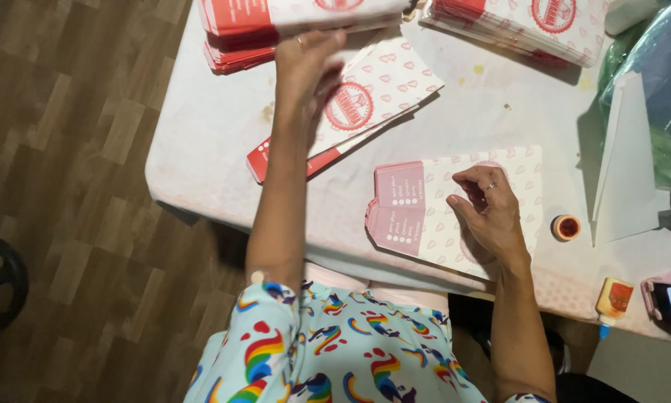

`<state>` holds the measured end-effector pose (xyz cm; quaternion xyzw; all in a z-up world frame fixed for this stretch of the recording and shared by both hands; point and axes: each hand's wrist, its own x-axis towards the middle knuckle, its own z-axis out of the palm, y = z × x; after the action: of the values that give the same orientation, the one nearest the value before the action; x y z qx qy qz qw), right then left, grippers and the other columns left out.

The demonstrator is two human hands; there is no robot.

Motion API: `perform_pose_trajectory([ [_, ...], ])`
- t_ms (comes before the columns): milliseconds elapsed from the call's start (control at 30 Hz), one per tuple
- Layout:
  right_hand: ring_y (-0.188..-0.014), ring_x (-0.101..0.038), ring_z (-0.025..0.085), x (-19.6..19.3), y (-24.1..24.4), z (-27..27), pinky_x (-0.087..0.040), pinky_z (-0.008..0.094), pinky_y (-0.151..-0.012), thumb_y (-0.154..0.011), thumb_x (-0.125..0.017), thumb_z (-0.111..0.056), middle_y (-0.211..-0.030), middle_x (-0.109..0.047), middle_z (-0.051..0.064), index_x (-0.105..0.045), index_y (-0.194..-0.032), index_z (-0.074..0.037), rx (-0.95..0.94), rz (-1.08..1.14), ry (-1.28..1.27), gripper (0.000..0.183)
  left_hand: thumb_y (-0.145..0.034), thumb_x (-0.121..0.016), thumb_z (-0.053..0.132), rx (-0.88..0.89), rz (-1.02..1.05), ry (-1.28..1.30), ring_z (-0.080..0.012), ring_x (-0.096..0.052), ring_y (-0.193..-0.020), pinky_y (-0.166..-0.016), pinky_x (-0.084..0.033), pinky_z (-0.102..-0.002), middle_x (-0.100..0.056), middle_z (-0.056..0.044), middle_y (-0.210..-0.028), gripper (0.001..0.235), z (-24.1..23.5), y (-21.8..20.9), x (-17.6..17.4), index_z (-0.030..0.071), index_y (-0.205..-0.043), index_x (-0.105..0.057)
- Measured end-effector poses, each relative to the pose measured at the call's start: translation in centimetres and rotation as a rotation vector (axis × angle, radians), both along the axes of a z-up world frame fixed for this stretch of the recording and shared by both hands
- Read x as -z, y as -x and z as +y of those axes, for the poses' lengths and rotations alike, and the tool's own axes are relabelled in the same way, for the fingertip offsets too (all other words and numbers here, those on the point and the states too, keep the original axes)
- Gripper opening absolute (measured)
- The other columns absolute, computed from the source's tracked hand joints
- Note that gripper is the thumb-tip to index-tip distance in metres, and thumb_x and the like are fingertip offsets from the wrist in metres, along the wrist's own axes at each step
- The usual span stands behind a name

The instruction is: The person is folding printed paper food wrappers and organizing them into neat stacks on a table.

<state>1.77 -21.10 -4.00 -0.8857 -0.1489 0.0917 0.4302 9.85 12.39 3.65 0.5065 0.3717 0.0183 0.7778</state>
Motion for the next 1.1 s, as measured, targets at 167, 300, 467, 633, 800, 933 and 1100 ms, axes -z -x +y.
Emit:
perform_pose_trajectory([
  [167, -0.095, -0.06, 0.016, 0.4, -0.1, -0.3, -0.048, 0.025, -0.076, -0.095, -0.075, -0.011, -0.121, -0.051, 0.009, -0.066, -0.122, -0.009, -0.036, -0.056, 0.007, 0.029, -0.061, -0.101, 0.047, 0.638, -0.027, -1.042, -0.0332, -0.053, -0.126, -0.094, -0.05, -0.045, -0.054, -0.016, -0.142, 0.122, 1.3, 3.9, 9.8, 0.005, -0.154, -0.034],
  [300, -0.1, -0.067, 0.031, 0.3, -0.1, -0.1, -0.058, 0.039, -0.088, -0.092, -0.082, -0.009, -0.112, -0.056, 0.015, -0.07, -0.124, -0.002, 0.014, -0.052, 0.041, 0.035, -0.065, -0.1, 0.022, 0.797, 0.036, -1.334, -0.0433, -0.047, -0.123, -0.102, -0.044, -0.059, -0.052, -0.028, -0.138, 0.119, -0.2, 7.5, 6.9, -0.005, -0.158, -0.032],
  [467, -0.099, -0.069, 0.031, 0.2, 0.0, -0.8, -0.058, 0.039, -0.09, -0.091, -0.081, -0.007, -0.111, -0.057, 0.017, -0.071, -0.123, 0.001, -0.005, -0.063, -0.006, 0.034, -0.063, -0.1, 0.011, 0.671, -0.094, -1.444, -0.04, -0.051, -0.111, -0.095, -0.047, -0.056, -0.051, -0.022, -0.121, 0.111, -0.3, 8.8, 7.3, -0.004, -0.155, -0.039],
  [633, -0.098, -0.072, 0.03, 0.0, -0.2, -1.7, -0.059, 0.037, -0.088, -0.092, -0.08, -0.005, -0.109, -0.062, 0.016, -0.072, -0.121, 0.0, -0.002, -0.095, -0.097, 0.03, -0.069, -0.093, 0.001, 0.641, -0.209, -1.279, -0.0414, -0.055, -0.113, -0.09, -0.053, -0.064, -0.044, -0.017, -0.12, 0.109, -0.8, 10.7, 4.2, 0.002, -0.159, -0.032],
  [800, -0.113, -0.067, 0.027, -3.4, 0.3, -0.8, -0.059, 0.039, -0.099, -0.109, -0.06, -0.001, -0.122, -0.063, 0.02, -0.068, -0.121, 0.006, 0.13, -0.087, -0.457, 0.017, -0.075, -0.091, 0.014, 0.689, -0.569, -0.698, -0.0223, -0.06, -0.091, -0.08, -0.056, -0.035, -0.06, -0.013, -0.112, 0.102, -0.4, 12.1, 3.1, 0.011, -0.161, -0.036],
  [933, -0.115, -0.068, 0.027, -3.6, -0.5, -1.4, -0.06, 0.041, -0.099, -0.112, -0.053, -0.005, -0.127, -0.064, 0.019, -0.064, -0.126, 0.008, 0.196, -0.054, -0.584, 0.022, -0.071, -0.092, 0.01, 0.809, -0.593, -0.498, -0.0158, -0.057, -0.094, -0.082, -0.057, -0.029, -0.061, -0.008, -0.113, 0.105, -1.8, 12.3, 3.1, 0.013, -0.16, -0.037],
  [1100, -0.069, -0.062, 0.001, -1.3, 0.3, -3.3, -0.059, 0.017, -0.07, -0.077, -0.092, -0.003, -0.081, -0.069, 0.006, -0.073, -0.106, 0.002, 0.315, 0.152, -0.419, 0.035, -0.064, -0.094, 0.016, 0.951, -0.6, -0.642, -0.0213, -0.06, -0.092, -0.083, -0.055, -0.034, -0.066, -0.01, -0.113, 0.108, -3.5, 12.8, 2.8, 0.014, -0.159, -0.042],
])
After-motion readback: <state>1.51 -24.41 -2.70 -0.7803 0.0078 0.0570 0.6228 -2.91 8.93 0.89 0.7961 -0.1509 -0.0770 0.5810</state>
